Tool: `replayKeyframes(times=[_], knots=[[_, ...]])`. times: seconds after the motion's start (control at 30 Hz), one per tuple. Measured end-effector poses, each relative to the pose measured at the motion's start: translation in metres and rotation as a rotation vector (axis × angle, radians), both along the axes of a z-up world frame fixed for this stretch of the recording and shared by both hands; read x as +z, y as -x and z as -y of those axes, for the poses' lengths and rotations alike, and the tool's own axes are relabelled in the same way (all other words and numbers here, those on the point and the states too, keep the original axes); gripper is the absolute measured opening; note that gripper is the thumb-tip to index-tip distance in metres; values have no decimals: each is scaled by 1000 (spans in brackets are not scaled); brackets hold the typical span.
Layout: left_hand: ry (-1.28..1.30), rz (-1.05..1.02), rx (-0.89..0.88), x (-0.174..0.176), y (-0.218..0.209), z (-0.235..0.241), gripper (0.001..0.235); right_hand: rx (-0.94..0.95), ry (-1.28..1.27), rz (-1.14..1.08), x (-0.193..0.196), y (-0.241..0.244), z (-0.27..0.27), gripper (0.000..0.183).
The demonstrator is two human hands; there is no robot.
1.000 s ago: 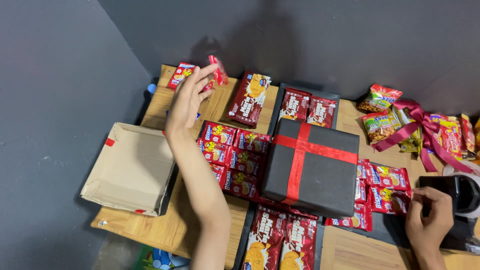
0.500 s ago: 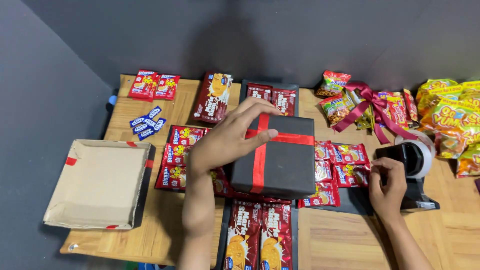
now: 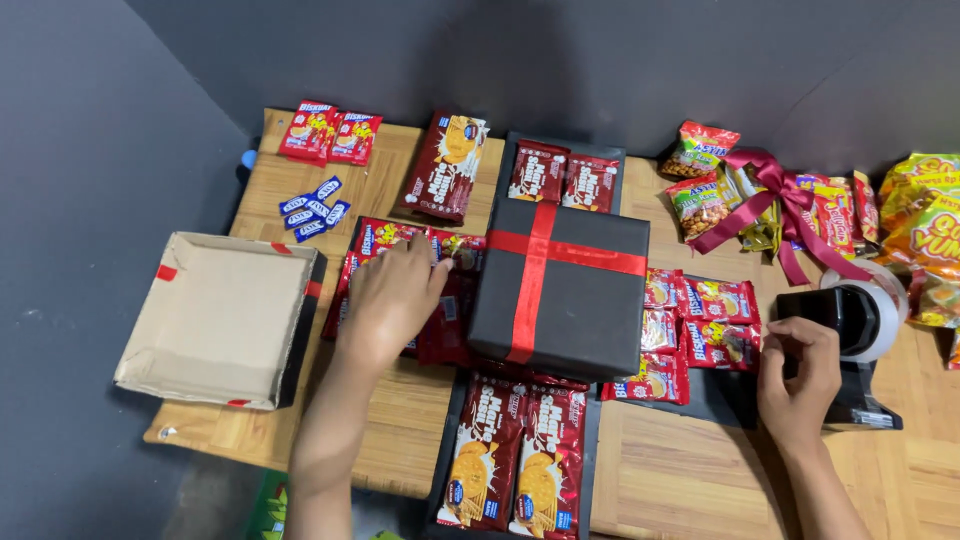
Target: Assembling a gift box by arranging and taping various snack packets around a central gift box.
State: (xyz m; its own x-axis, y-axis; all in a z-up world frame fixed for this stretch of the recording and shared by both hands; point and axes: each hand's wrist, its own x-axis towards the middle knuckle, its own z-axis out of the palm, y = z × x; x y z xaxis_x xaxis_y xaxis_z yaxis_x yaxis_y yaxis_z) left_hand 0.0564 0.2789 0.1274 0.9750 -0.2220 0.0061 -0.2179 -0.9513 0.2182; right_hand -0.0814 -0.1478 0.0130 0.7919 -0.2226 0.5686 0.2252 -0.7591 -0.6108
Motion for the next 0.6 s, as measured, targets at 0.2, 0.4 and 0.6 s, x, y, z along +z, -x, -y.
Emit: replayKeyframes(times=[0.2, 0.4, 0.6], knots=[[-285, -231, 44, -102, 12, -4, 77, 8, 26, 0, 0, -2, -4, 26], [94, -377, 97, -46, 29, 8, 106, 5, 5, 16, 3, -2, -4, 26], [333, -66, 32, -2, 97, -16, 38, -30, -28, 24, 2, -4, 2, 27]])
